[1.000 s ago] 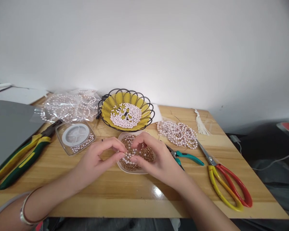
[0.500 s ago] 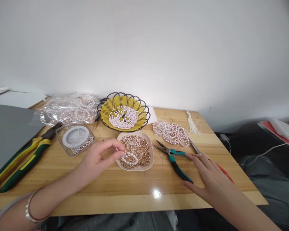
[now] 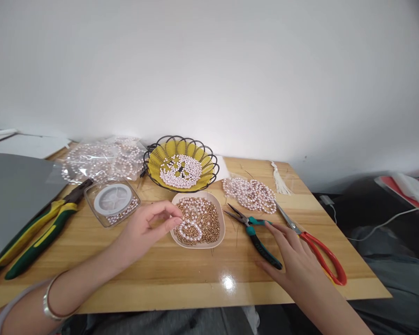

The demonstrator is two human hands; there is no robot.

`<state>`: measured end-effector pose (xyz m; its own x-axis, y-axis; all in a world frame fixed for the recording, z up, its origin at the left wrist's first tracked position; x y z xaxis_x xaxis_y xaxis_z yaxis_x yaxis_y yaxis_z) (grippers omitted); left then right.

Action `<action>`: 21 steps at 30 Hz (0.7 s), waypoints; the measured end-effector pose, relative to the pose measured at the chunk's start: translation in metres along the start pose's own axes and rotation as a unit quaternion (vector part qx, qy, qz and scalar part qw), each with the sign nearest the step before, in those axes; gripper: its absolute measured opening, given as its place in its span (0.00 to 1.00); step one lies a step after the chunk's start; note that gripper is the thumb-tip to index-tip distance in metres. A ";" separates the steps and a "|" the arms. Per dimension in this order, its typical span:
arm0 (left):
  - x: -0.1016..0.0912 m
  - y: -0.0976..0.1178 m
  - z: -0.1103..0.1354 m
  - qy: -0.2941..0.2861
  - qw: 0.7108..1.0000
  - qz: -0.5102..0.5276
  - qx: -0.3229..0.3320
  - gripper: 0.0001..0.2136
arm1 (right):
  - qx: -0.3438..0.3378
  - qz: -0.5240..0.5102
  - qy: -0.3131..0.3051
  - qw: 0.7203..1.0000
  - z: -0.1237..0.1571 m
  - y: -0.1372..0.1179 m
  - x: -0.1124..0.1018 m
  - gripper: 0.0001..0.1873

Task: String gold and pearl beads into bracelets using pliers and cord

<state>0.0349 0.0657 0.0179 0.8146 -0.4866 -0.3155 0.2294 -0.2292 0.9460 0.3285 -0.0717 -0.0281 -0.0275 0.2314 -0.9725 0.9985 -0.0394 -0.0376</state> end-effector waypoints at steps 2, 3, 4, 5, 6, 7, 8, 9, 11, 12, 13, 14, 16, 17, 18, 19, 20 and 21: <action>0.001 -0.001 0.000 -0.001 1.000 0.006 -0.003 0.06 | -0.005 0.011 -0.004 1.000 0.004 0.012 0.005 0.35; 0.001 -0.001 0.000 -0.001 1.000 0.009 -0.004 0.06 | -0.017 0.018 -0.009 1.000 0.005 0.016 0.007 0.36; 0.001 -0.002 0.000 0.000 1.000 0.011 -0.004 0.06 | -0.029 0.025 -0.016 0.999 0.005 0.019 0.008 0.37; 0.001 -0.002 0.001 0.001 1.000 0.012 -0.004 0.06 | -0.037 0.033 -0.022 0.999 0.005 0.022 0.008 0.38; 0.001 -0.002 0.001 0.002 1.000 0.013 -0.004 0.05 | -0.042 0.042 -0.027 0.998 0.004 0.025 0.008 0.39; 0.001 -0.002 0.001 0.002 1.000 0.015 -0.003 0.05 | -0.046 0.049 -0.030 0.997 0.003 0.028 0.008 0.40; 0.001 -0.002 0.001 0.001 1.000 0.015 -0.002 0.05 | -0.047 0.054 -0.028 0.997 0.001 0.029 0.007 0.40; 0.001 -0.002 0.001 0.000 1.000 0.016 -0.001 0.05 | -0.049 0.056 -0.025 0.997 -0.001 0.030 0.005 0.40; 0.002 -0.003 0.001 -0.002 1.000 0.014 0.001 0.04 | -0.073 0.045 -0.023 0.996 -0.006 0.026 0.003 0.41; 0.002 -0.003 0.001 -0.003 1.000 0.011 0.003 0.04 | -0.084 0.038 -0.023 0.995 -0.009 0.023 0.002 0.40; 0.002 -0.004 0.001 -0.004 1.000 0.009 0.004 0.04 | -0.089 0.032 -0.023 0.995 -0.012 0.022 0.000 0.38; 0.002 -0.004 0.001 -0.003 1.000 0.007 0.004 0.05 | -0.087 0.027 -0.022 0.996 -0.015 0.022 -0.001 0.35; 0.002 -0.004 0.001 -0.003 1.000 0.002 0.005 0.05 | -0.074 0.015 -0.022 0.997 -0.019 0.024 -0.003 0.23; 0.001 -0.004 0.001 -0.001 1.000 -0.001 0.005 0.05 | -0.071 0.002 -0.023 0.997 -0.021 0.025 -0.003 0.17; 0.001 -0.004 0.001 0.001 1.000 -0.003 0.005 0.05 | -0.073 -0.014 -0.025 0.997 -0.022 0.024 -0.002 0.12; 0.000 -0.003 0.000 0.002 1.000 -0.007 0.006 0.05 | -0.082 -0.031 -0.029 0.996 -0.023 0.021 -0.002 0.09; 0.000 -0.003 0.000 0.003 1.000 -0.010 0.008 0.06 | -0.092 -0.049 -0.032 0.994 -0.024 0.017 -0.002 0.07; -0.001 -0.002 0.000 0.004 1.000 -0.014 0.010 0.06 | -0.102 -0.065 -0.035 0.992 -0.024 0.013 -0.003 0.05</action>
<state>0.0339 0.0663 0.0164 0.8127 -0.4725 -0.3410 0.2411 -0.2602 0.9350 0.3422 -0.0491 -0.0202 -0.1527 0.1538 -0.9762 0.9750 0.1847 -0.1234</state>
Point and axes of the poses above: each hand's wrist, its own z-axis away from the middle knuckle, its own x-axis out of the palm, y = z × x, the point moved 9 cm from there along -z, towards the middle knuckle, and after that the axes turned 2 degrees about -x, right-handed, at the moved point
